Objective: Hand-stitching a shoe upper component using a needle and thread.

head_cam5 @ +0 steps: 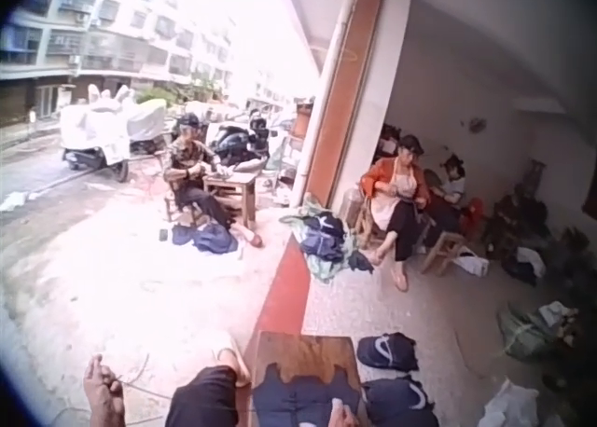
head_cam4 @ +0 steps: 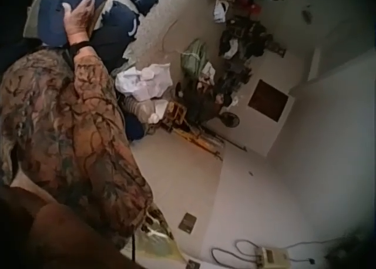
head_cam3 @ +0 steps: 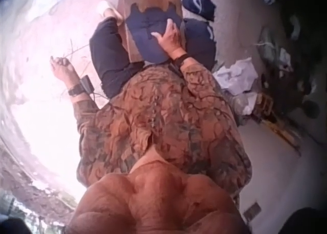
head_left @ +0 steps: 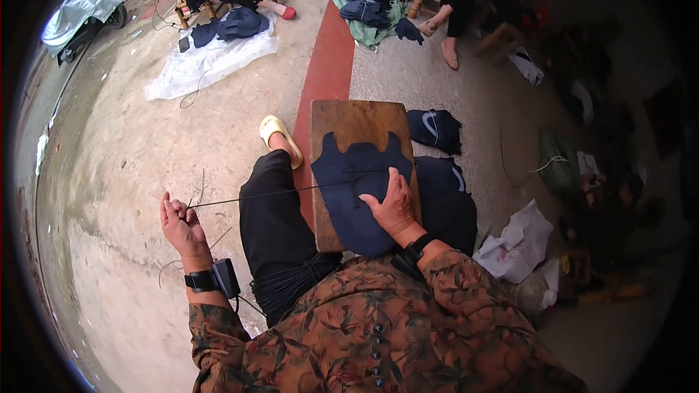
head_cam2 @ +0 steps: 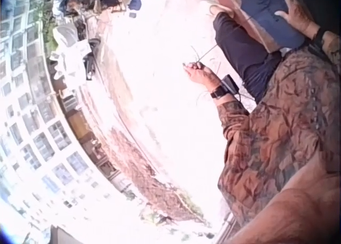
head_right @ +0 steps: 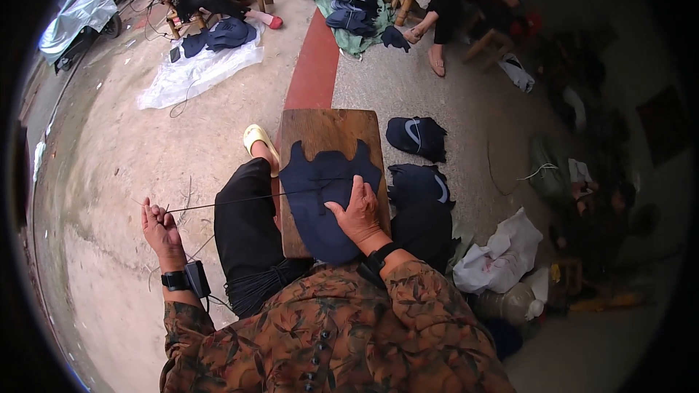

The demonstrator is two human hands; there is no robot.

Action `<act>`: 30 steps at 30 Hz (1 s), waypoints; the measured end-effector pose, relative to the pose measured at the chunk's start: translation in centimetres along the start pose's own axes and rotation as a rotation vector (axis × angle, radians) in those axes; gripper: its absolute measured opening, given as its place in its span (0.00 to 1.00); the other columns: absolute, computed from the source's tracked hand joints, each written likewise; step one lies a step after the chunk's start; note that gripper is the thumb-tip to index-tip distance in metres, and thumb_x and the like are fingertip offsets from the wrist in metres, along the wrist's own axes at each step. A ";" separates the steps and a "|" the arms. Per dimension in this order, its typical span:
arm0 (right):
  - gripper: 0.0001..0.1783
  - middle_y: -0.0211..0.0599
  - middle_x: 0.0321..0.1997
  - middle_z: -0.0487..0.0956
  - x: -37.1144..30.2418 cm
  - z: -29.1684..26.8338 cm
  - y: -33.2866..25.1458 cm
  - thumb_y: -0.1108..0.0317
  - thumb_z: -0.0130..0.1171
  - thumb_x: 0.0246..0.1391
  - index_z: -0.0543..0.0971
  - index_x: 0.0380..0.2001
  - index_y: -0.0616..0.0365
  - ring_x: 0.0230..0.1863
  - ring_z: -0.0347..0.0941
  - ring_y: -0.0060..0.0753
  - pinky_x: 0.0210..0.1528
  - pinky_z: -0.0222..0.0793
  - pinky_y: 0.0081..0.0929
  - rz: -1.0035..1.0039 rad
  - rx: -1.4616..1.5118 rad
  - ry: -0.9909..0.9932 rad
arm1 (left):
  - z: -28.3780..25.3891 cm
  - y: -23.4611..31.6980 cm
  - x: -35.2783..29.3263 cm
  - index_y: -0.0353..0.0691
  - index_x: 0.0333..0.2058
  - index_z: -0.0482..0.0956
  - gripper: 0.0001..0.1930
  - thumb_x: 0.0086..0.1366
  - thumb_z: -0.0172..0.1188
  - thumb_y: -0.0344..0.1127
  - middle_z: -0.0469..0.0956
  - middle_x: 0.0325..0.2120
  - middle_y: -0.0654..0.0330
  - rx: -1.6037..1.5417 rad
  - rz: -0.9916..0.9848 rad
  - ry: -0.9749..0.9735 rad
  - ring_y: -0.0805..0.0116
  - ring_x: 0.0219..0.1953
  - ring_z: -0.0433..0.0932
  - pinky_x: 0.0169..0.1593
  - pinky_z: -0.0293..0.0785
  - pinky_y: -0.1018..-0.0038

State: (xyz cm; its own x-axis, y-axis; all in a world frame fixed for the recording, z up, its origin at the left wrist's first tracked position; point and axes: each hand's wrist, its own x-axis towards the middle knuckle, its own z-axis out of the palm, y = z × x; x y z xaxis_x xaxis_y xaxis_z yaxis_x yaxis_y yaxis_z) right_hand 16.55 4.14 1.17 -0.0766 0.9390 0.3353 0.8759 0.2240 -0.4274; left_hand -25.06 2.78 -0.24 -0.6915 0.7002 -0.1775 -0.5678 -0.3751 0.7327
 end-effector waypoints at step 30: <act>0.38 0.52 0.41 0.67 0.3 1.0 1.1 0.52 0.62 0.45 0.65 0.52 0.70 0.40 0.66 0.53 0.44 0.65 0.40 0.037 -0.047 -0.081 | 8.4 0.9 -10.9 0.39 0.36 0.76 0.07 0.64 0.56 0.35 0.73 0.22 0.67 0.514 0.103 -0.614 0.83 0.21 0.65 0.23 0.59 0.87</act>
State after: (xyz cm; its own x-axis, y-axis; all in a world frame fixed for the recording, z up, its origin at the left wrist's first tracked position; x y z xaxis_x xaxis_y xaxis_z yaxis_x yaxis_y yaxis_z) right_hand 16.99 4.90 -0.01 -0.0804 0.9650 0.2497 0.9001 0.1779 -0.3977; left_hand -14.28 -0.03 7.87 -0.2753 0.9423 0.1907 -0.1345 -0.2342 0.9628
